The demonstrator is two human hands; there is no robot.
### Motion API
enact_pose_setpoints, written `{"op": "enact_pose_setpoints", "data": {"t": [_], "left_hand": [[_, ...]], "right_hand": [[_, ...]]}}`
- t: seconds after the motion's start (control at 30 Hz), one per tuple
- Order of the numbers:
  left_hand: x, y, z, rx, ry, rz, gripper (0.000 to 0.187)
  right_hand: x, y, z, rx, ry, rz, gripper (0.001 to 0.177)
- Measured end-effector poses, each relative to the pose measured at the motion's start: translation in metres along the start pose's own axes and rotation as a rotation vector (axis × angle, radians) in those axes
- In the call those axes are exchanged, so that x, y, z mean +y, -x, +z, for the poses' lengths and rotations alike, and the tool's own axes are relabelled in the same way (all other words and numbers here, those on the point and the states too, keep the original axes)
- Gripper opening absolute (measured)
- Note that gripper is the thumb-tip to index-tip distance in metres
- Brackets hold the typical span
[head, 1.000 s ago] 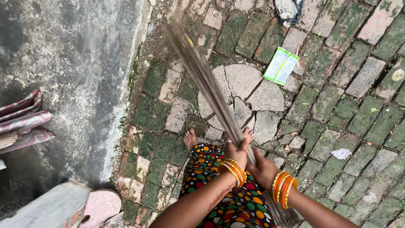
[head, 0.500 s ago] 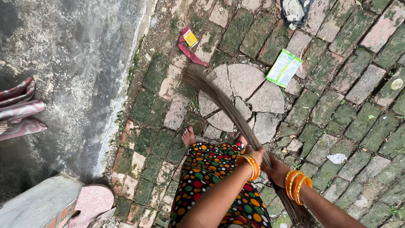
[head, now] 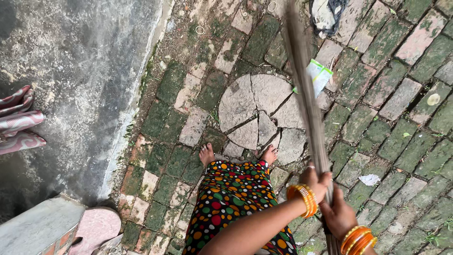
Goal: The person sweeps a brick courtyard and a nearby dirt area using a bundle of sticks as a broom, moving litter and debris across the ground.
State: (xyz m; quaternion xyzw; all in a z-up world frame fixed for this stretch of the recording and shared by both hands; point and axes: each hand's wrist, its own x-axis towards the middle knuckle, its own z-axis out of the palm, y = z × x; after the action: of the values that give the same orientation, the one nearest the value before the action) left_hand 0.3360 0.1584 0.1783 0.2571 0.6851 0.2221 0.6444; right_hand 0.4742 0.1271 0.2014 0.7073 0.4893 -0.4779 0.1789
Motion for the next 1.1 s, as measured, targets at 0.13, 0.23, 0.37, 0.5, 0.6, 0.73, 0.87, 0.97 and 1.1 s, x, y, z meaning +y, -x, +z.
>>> {"op": "enact_pose_setpoints", "data": {"t": [0.13, 0.23, 0.37, 0.5, 0.6, 0.73, 0.87, 0.97, 1.1], "left_hand": [[-0.053, 0.004, -0.011, 0.146, 0.355, -0.239, 0.046], [-0.091, -0.03, -0.025, 0.369, -0.001, -0.019, 0.078], [-0.091, -0.073, -0.037, 0.16, -0.023, 0.005, 0.075], [-0.079, -0.083, -0.039, 0.219, 0.288, 0.202, 0.062], [-0.077, -0.068, -0.06, 0.355, 0.274, 0.152, 0.054], [-0.081, -0.065, -0.081, 0.577, 0.397, 0.127, 0.059], [-0.1, -0.054, -0.105, 0.548, 0.574, -0.089, 0.058], [-0.112, -0.048, -0.121, 0.617, 0.307, -0.07, 0.054], [-0.118, -0.042, -0.137, 0.62, 0.322, -0.065, 0.048]], "right_hand": [[0.001, -0.022, 0.03, -0.163, 0.203, -0.19, 0.083], [-0.033, -0.04, 0.033, -0.231, 0.134, -0.227, 0.075], [-0.087, -0.055, -0.009, -0.038, -0.185, 0.041, 0.065], [-0.102, -0.051, -0.068, 0.13, -0.519, 0.03, 0.053], [-0.106, -0.049, -0.075, 0.235, -0.333, -0.129, 0.058], [-0.127, -0.05, -0.028, -0.097, 0.246, -0.141, 0.057], [-0.179, -0.097, 0.024, -0.245, 0.695, -0.396, 0.063], [-0.202, -0.138, 0.021, -0.156, 0.658, -0.267, 0.045], [-0.183, -0.156, -0.024, 0.004, 0.173, 0.059, 0.039]]}}
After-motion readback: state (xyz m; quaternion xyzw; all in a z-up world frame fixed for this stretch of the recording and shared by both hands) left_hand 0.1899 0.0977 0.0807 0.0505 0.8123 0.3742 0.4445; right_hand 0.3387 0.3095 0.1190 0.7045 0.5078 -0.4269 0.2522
